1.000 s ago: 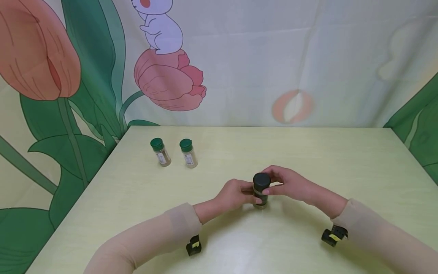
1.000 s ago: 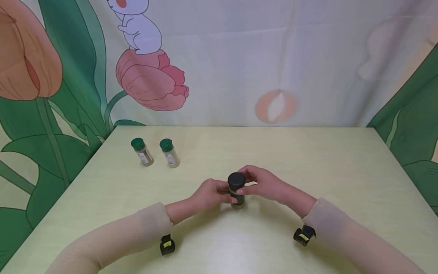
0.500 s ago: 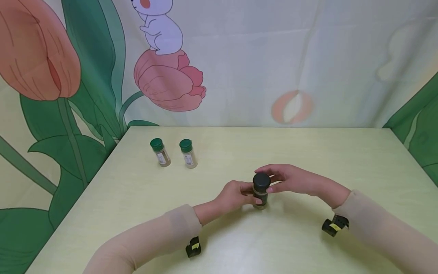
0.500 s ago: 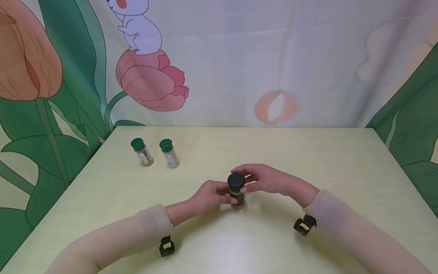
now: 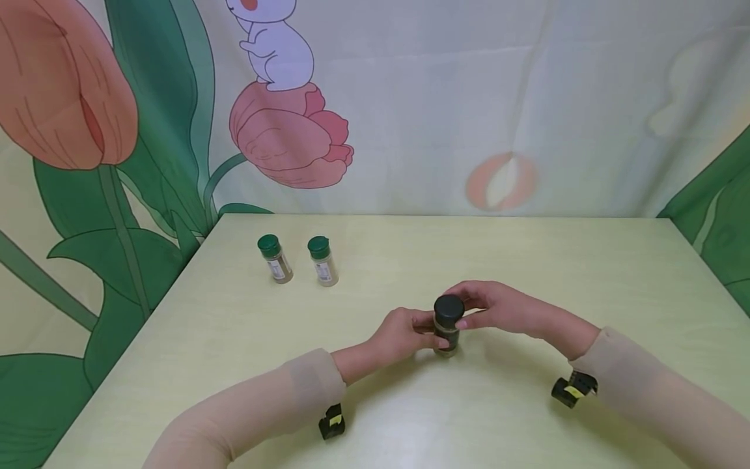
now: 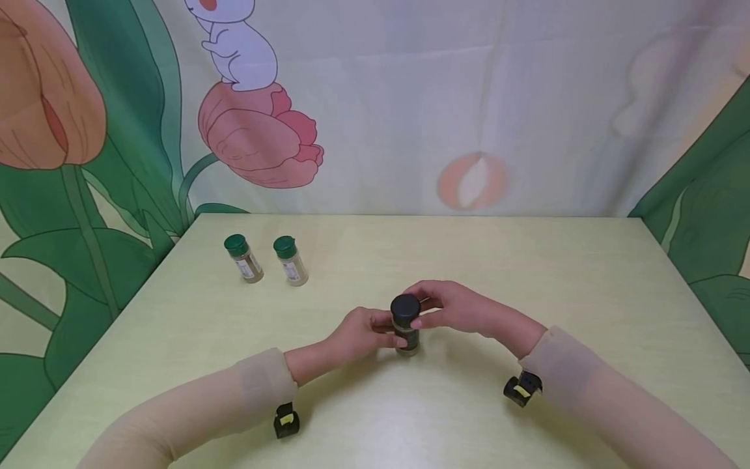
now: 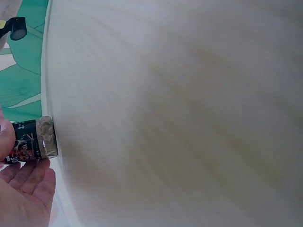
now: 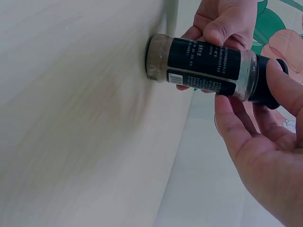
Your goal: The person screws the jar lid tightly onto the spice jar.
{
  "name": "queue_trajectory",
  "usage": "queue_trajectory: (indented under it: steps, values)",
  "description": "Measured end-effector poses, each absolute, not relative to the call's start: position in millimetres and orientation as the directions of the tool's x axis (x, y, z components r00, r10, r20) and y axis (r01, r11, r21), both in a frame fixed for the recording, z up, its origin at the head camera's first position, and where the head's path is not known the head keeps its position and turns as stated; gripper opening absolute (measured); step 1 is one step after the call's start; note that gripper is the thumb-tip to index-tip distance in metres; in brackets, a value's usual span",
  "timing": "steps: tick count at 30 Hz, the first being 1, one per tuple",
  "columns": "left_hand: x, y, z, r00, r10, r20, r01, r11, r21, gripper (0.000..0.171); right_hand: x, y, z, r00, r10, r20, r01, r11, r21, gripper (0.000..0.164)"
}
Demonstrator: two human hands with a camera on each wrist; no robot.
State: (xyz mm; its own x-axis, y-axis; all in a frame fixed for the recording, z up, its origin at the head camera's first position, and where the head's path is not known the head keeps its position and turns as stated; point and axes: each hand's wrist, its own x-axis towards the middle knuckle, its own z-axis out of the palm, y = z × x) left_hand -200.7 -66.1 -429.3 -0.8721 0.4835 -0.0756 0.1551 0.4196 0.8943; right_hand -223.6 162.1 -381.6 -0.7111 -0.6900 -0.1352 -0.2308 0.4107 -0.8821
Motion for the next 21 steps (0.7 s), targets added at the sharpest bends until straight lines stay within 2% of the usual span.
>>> queue_trajectory:
  steps: [14,21]
  values:
    - [-202.0,-65.6,-427.6,-0.874,0.475,-0.101,0.132,0.433,0.892,0.041,-217.4,156.7,-387.1,-0.77,-0.627,-0.117,-0.192,0.403,-0.895,0.039]
    - [-203.7,-64.2,-426.8,-0.874,0.474,-0.102,0.14,0.447,0.883,0.04,-214.7,153.9,-388.2,-0.789,-0.609,-0.077,-0.217,0.394,-0.893,0.036]
